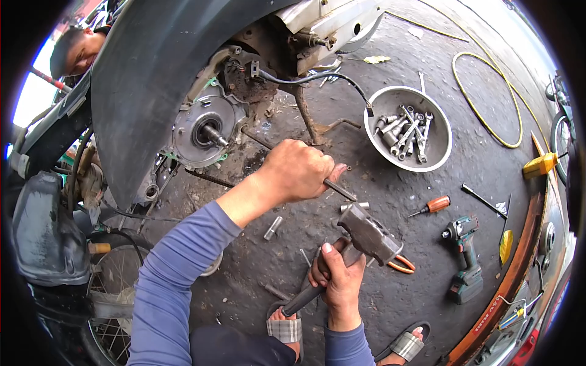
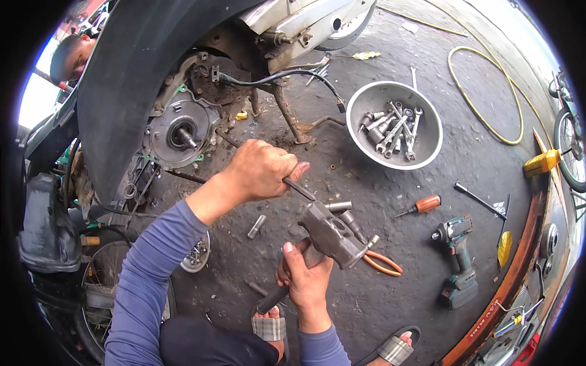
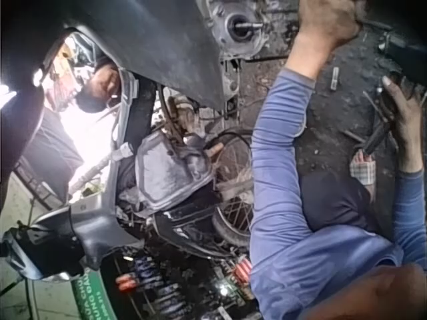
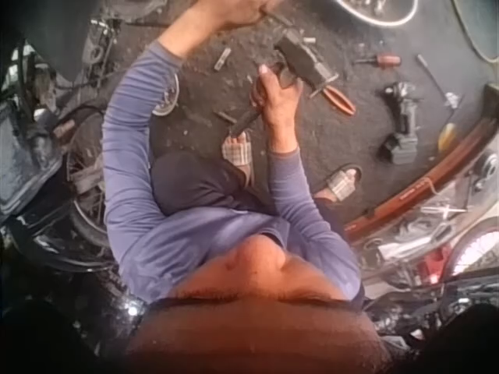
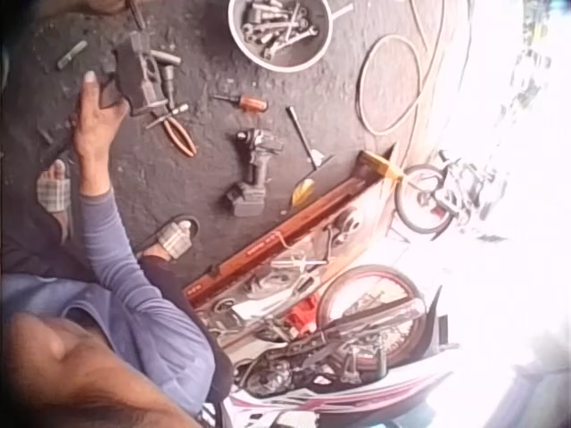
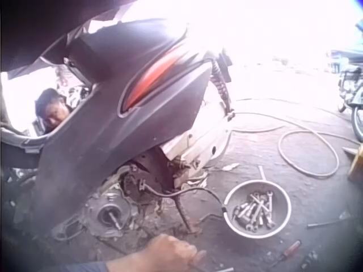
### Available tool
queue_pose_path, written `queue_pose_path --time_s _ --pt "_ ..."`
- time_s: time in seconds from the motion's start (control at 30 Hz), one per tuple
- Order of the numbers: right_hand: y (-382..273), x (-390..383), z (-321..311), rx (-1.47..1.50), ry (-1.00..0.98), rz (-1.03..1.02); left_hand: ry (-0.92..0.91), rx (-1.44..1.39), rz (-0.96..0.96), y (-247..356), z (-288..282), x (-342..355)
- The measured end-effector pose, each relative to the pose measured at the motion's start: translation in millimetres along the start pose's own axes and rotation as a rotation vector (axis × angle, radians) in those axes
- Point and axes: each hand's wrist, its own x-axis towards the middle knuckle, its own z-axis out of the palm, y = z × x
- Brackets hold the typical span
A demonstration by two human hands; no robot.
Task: Disassembling and inspecting internal engine and transmission components of a motorcycle.
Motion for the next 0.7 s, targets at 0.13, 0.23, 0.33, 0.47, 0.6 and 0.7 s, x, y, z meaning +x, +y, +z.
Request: queue_pose_path --time_s 0.13,0.23,0.33,0.47,0.6,0.7 --pt "-16.0 -7.5 -9.3 0.156 0.058 -0.112 0.056 -0.018 0.009 -1.2 -0.1 0.3" --pt "-36.1 -13.9 -40.6 0.373 0.147 -0.453 0.005 0.004 0.003 -1.7 0.9 -1.4" --pt "-58.6 -18.6 -71.3 0.413 0.162 -0.695 -0.011 0.006 0.017 0.2 -0.3 2.5" --pt "-60.3 -17.0 -68.1 0.384 0.212 -0.68 -0.025 0.025 0.044 -1.2 1.2 1.4" --pt "-27.4 -6.5 -24.2 0.305 0.113 -0.33 -0.04 0.04 0.045 -3.6 -0.5 -1.9" --pt "-15.4 6.3 -0.7 0.058 0.007 -0.094 -0.026 0.016 0.049 -2.7 4.9 1.3"
